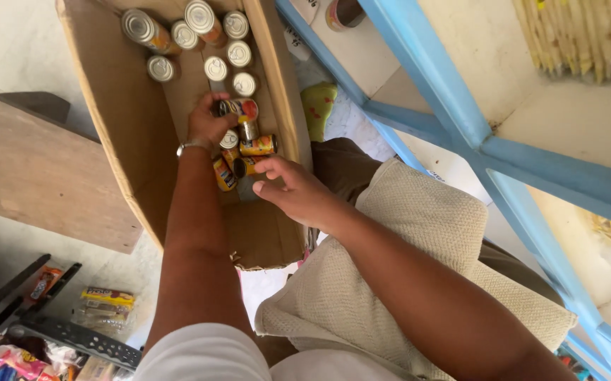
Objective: Stocking canned food items from a cardboard box on the floor onto grocery store shelves.
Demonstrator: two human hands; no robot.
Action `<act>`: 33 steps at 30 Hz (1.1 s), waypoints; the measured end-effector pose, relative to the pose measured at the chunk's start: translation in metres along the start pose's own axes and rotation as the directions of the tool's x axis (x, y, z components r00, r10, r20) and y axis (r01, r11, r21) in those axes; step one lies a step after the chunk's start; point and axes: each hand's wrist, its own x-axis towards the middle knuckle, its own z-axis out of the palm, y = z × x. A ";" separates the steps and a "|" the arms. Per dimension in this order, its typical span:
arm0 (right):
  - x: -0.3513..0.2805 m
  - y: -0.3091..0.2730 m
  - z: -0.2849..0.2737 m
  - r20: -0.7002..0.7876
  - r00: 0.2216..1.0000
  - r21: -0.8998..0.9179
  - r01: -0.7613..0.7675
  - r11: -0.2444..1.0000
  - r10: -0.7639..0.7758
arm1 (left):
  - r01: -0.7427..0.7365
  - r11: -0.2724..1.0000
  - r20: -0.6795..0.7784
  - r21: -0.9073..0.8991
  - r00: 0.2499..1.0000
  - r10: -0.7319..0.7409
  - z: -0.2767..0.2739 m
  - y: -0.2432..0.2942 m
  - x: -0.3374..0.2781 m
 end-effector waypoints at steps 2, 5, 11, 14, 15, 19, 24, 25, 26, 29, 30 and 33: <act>0.002 0.007 0.000 -0.044 0.999 -0.018 -0.013 1.000 0.012 | 0.043 0.988 0.063 -0.146 0.997 -0.035 0.006 -0.012 -0.002; 0.007 0.018 -0.001 -0.078 0.995 -0.007 -0.055 0.998 0.054 | 0.134 0.917 0.173 -0.375 0.982 -0.073 0.003 -0.004 -0.017; 0.007 0.016 -0.015 -0.037 0.972 0.164 -0.225 0.961 0.234 | 0.205 0.790 0.242 -0.578 0.967 -0.074 -0.012 0.062 -0.072; 0.008 0.023 -0.018 -0.059 0.974 0.210 -0.201 0.957 0.218 | 0.195 0.722 0.292 -0.663 0.957 0.009 -0.023 0.078 -0.092; 0.010 0.026 -0.019 -0.075 0.976 0.239 -0.183 0.954 0.206 | 0.192 0.683 0.322 -0.705 0.944 0.067 -0.026 0.086 -0.100; 0.005 0.014 -0.018 -0.111 0.985 0.340 -0.086 0.936 0.131 | 0.175 0.676 0.373 -0.715 0.914 0.158 -0.034 0.121 -0.136; -0.004 0.001 -0.017 -0.131 0.971 0.427 -0.127 0.895 0.200 | 0.143 0.638 0.385 -0.756 0.886 0.257 -0.038 0.167 -0.180; -0.004 0.004 -0.017 -0.135 0.973 0.427 -0.111 0.897 0.185 | 0.129 0.644 0.381 -0.754 0.885 0.268 -0.038 0.173 -0.186; -0.004 0.007 -0.017 -0.165 0.970 0.412 -0.097 0.906 0.179 | 0.090 0.654 0.364 -0.752 0.883 0.297 -0.038 0.178 -0.193; -0.003 0.023 -0.020 -0.227 0.962 0.411 -0.043 0.911 0.148 | 0.003 0.687 0.325 -0.727 0.882 0.340 -0.034 0.193 -0.217; -0.002 0.029 -0.021 -0.253 0.958 0.424 -0.014 0.905 0.133 | -0.037 0.708 0.301 -0.705 0.888 0.347 -0.032 0.198 -0.225; -0.006 0.039 -0.026 -0.273 0.957 0.492 0.054 0.869 0.096 | -0.088 0.732 0.238 -0.676 0.914 0.329 -0.026 0.200 -0.240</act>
